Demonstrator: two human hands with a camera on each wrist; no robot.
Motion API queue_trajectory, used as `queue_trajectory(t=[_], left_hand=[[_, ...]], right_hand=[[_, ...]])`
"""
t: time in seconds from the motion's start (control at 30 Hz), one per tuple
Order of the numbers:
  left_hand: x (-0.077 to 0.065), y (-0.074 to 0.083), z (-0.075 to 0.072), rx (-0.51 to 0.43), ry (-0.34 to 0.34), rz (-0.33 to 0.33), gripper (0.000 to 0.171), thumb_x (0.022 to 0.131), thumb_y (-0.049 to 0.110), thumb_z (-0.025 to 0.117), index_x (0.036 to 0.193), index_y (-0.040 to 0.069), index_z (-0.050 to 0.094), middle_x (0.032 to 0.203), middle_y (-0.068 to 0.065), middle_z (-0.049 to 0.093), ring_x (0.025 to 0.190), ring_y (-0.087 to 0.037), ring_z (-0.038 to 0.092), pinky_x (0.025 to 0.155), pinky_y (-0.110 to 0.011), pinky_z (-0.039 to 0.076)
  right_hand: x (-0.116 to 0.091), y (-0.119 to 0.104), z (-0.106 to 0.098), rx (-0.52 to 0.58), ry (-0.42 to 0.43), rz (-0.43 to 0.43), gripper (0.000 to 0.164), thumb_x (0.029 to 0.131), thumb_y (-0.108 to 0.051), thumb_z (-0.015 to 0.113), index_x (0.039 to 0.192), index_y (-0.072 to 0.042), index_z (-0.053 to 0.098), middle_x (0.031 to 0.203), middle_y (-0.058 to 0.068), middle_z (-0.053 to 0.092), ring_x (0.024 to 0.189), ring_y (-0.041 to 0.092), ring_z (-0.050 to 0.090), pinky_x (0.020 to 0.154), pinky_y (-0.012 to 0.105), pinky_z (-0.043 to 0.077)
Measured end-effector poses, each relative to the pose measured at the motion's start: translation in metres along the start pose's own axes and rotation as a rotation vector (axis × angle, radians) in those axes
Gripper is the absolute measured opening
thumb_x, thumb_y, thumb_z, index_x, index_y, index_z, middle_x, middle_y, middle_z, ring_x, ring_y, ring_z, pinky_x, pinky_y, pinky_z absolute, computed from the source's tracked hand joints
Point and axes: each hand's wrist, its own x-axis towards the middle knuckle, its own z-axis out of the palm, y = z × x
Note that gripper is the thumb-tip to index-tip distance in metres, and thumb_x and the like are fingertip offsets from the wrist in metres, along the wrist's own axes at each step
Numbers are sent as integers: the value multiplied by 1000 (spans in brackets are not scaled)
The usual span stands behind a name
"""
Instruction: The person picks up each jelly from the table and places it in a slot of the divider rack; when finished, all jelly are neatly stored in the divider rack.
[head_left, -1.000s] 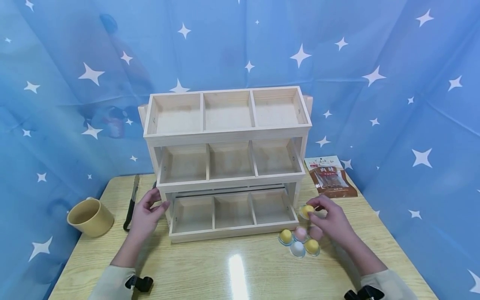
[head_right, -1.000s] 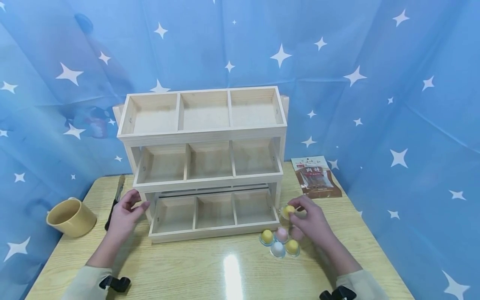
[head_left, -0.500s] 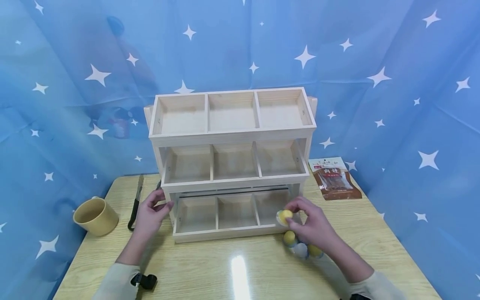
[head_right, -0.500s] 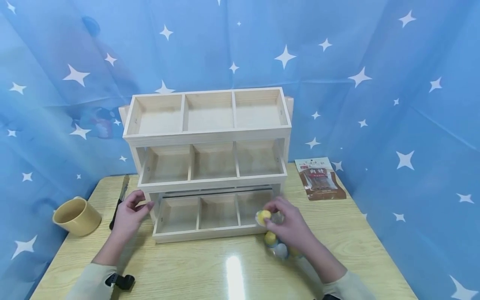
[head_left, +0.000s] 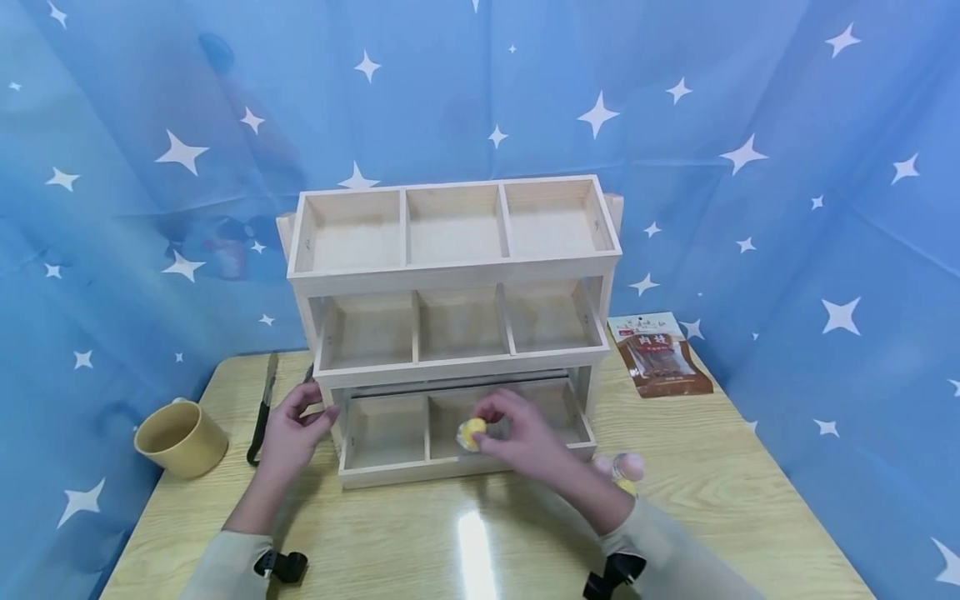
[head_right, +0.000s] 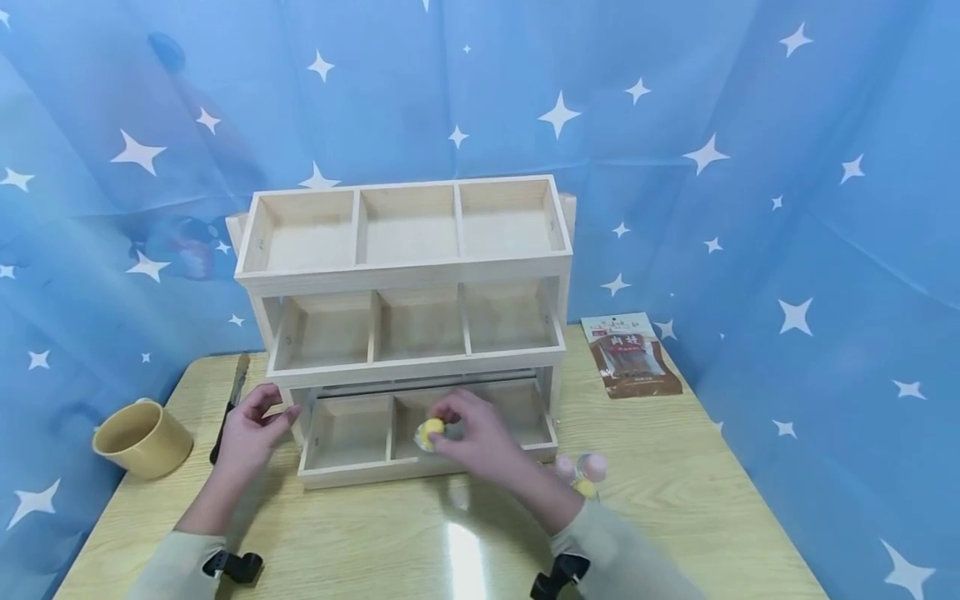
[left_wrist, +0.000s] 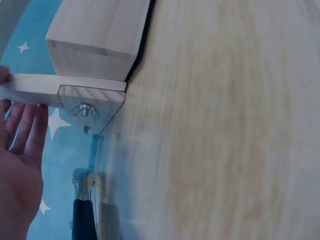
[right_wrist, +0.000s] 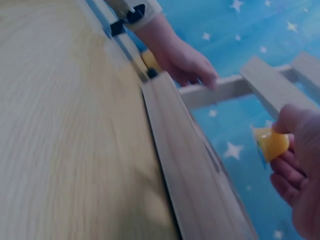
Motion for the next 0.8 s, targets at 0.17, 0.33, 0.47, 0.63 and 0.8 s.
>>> queue_trajectory(t=[0.17, 0.33, 0.47, 0.63, 0.8], left_hand=[[1, -1, 1, -10, -1, 16, 38, 99, -7, 77, 135, -9, 64, 119, -10, 75, 96, -4, 76, 88, -23, 65], [0, -2, 1, -10, 7, 6, 38, 99, -5, 79, 134, -9, 65, 117, -5, 76, 96, -4, 77, 87, -23, 65], [-3, -2, -1, -13, 18, -1, 37, 98, -5, 80, 133, -8, 68, 116, -7, 77, 95, -5, 77, 87, -23, 65], [-1, -3, -1, -27, 17, 21, 37, 98, -8, 79, 133, -10, 67, 117, -11, 77, 94, -5, 78, 86, -23, 65], [-1, -4, 0, -25, 22, 48, 37, 98, -8, 79, 133, -11, 67, 117, -12, 76, 95, -4, 77, 86, -22, 65]], right_hand=[[14, -6, 30, 36, -51, 15, 24, 92, -4, 86, 112, -14, 77, 107, -5, 69, 101, 16, 65, 94, 52, 61], [30, -13, 53, 61, -93, 14, 24, 91, -1, 87, 112, -10, 77, 107, -3, 70, 101, 16, 67, 95, 46, 64], [44, -17, 71, 67, -150, 8, 23, 93, -3, 87, 113, -9, 77, 107, -3, 69, 101, 16, 67, 94, 43, 64], [59, -22, 89, 44, -191, 5, 24, 95, -6, 86, 118, -7, 78, 108, -5, 70, 101, 12, 67, 96, 40, 64], [76, -20, 104, -9, -262, 33, 27, 97, -9, 85, 123, -6, 78, 109, -7, 72, 101, 5, 66, 93, 25, 60]])
